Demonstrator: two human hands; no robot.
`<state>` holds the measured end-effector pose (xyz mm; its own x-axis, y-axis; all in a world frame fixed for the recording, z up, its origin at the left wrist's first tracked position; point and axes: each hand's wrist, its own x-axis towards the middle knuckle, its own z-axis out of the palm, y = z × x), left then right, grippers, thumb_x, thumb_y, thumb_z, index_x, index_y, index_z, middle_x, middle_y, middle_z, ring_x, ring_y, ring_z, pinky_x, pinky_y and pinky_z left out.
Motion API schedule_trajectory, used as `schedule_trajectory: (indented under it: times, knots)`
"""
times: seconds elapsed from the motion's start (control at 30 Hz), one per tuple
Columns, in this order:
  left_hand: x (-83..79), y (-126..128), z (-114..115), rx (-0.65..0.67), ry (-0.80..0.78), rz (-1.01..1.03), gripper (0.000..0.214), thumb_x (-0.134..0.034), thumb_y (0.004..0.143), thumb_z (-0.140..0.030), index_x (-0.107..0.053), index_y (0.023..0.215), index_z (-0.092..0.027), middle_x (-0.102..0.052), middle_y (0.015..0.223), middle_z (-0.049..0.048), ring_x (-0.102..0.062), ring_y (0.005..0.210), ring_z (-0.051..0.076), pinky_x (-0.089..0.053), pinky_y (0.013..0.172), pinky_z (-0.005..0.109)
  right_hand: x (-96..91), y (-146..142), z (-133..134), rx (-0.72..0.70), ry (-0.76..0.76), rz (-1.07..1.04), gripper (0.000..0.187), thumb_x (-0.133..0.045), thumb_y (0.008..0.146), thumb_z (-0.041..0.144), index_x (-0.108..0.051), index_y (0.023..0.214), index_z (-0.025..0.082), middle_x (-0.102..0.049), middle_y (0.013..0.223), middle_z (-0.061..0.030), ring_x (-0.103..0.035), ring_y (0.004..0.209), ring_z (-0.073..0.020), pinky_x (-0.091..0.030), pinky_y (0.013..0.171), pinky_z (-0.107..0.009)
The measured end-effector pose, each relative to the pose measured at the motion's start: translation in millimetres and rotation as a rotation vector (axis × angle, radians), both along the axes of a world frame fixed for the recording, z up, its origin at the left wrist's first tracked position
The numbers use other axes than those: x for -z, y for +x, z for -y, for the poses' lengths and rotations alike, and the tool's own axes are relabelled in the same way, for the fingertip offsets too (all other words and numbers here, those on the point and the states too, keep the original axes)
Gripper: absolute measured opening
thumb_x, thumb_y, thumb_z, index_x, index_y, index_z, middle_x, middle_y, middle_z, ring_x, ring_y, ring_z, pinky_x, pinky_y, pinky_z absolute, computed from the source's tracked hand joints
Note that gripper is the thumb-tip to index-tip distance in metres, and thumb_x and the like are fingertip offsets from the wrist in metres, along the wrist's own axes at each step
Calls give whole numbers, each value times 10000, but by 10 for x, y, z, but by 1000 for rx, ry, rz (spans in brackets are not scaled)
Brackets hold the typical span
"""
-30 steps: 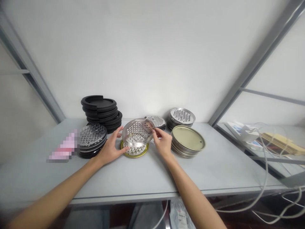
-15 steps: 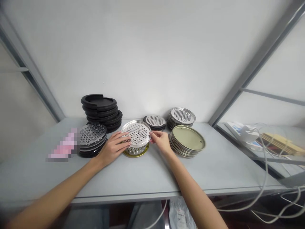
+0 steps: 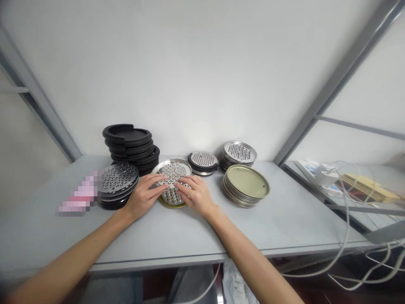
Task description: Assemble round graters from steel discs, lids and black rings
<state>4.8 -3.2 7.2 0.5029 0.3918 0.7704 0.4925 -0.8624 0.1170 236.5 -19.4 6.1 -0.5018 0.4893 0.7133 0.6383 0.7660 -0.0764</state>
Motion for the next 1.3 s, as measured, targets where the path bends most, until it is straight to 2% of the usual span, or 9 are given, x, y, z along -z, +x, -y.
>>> schedule_trajectory:
  times: [0.13,0.23,0.4,0.5,0.7,0.8,0.9,1.17,1.3]
  knots:
    - [-2,6,3,4,50,-33,199,-565,892,-156,-666,1039,-245,-658,1129,50,-552,1100,221,-457,925,418,-21,23,-5,17,41,102,211,-505,902,186,-649,1050,228,-668,940,-74,-568,842,-185,-446,761,-345]
    - [12,13,20,-44,108,3,205,-589,881,-176,-651,1063,-247,-611,1208,69,-559,1100,232,-466,908,423,-63,21,17,0,117,125,178,-515,893,143,-642,1010,184,-656,855,-68,-546,772,-167,-423,716,-311]
    - [19,44,79,-154,189,128,445,-639,841,-216,-508,1266,-223,-489,1317,133,-522,1171,266,-450,961,434,-206,142,-12,86,231,129,143,-532,885,143,-644,968,174,-637,801,-55,-530,738,-162,-386,677,-298]
    - [17,55,90,-149,104,111,459,-608,853,-209,-463,1288,-196,-501,1281,137,-520,1166,253,-438,984,418,-398,421,-67,251,286,123,136,-529,894,185,-654,945,171,-617,753,-54,-522,727,-171,-387,690,-303]
    - [32,50,64,-167,-44,88,290,-533,890,-215,-530,1179,-197,-526,1223,107,-545,1104,229,-437,981,405,-747,1230,-282,609,287,145,213,-481,917,273,-673,898,183,-597,716,-53,-537,726,-191,-402,691,-299]
    - [41,49,57,-152,-106,87,253,-507,903,-228,-548,1150,-192,-533,1206,100,-546,1098,225,-434,989,398,-793,1534,-449,724,212,145,179,-517,883,268,-673,847,187,-630,772,-56,-565,773,-206,-403,682,-302]
    - [52,39,48,-126,-189,88,258,-460,925,-240,-548,1162,-189,-530,1205,97,-532,1124,222,-425,1002,393,-769,1686,-619,792,134,123,150,-541,850,253,-671,828,183,-646,809,-61,-583,808,-217,-407,679,-305]
    - [68,7,26,-109,-297,122,270,-384,952,-261,-593,1102,-182,-559,1142,89,-550,1088,213,-445,965,384,-611,1660,-821,840,-207,88,148,-557,816,280,-698,813,233,-688,911,-42,-599,813,-208,-422,663,-310]
    - [58,14,26,-100,-334,110,279,-372,958,-269,-607,1083,-188,-566,1139,82,-559,1068,208,-447,957,377,-629,1683,-831,817,-290,67,181,-564,806,332,-710,828,227,-699,845,-42,-607,775,-204,-433,662,-312]
